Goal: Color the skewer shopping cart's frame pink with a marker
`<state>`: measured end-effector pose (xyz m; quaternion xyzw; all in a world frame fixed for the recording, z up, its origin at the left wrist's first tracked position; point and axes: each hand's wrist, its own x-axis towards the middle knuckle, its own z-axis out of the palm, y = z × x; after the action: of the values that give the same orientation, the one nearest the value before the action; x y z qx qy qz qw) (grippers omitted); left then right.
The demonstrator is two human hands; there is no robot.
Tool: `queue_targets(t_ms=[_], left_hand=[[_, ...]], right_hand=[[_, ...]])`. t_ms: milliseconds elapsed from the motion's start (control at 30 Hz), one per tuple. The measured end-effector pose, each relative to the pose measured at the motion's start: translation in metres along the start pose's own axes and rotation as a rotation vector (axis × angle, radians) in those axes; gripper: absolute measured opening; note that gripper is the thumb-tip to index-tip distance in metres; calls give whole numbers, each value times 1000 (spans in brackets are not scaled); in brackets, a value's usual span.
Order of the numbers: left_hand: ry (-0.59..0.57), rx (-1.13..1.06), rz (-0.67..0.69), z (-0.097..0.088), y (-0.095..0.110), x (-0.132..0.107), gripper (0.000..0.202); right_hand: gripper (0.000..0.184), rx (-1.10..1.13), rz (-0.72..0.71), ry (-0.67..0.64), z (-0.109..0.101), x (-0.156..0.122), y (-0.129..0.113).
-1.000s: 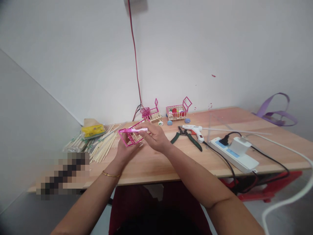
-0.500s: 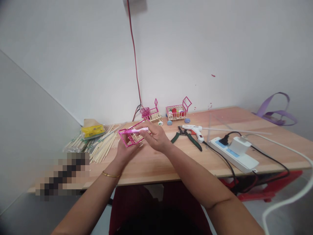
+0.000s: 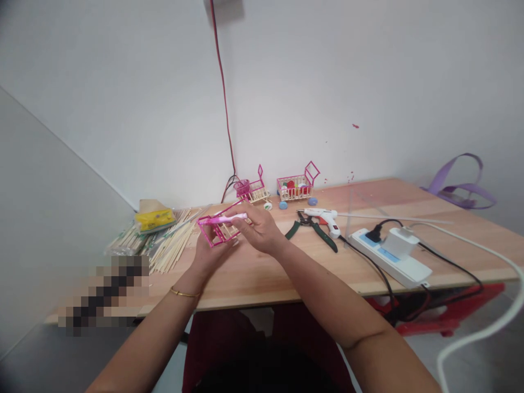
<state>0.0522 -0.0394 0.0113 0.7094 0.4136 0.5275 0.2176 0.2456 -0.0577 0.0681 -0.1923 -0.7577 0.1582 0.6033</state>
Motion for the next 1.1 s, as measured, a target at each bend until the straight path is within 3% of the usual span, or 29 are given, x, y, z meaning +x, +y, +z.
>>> queue_targets(t_ms=[233, 400, 667, 1100], left_hand=[[-10, -12, -45, -1, 8, 2, 65], [2, -50, -36, 1, 8, 1, 66], [-9, -153, -41, 2, 10, 2, 64], [19, -133, -50, 5, 8, 1, 66]], right_hand=[[21, 122, 46, -49, -7, -1, 2], [20, 128, 42, 30, -7, -2, 4], [24, 230, 82, -38, -8, -1, 4], [26, 191, 82, -47, -9, -2, 5]])
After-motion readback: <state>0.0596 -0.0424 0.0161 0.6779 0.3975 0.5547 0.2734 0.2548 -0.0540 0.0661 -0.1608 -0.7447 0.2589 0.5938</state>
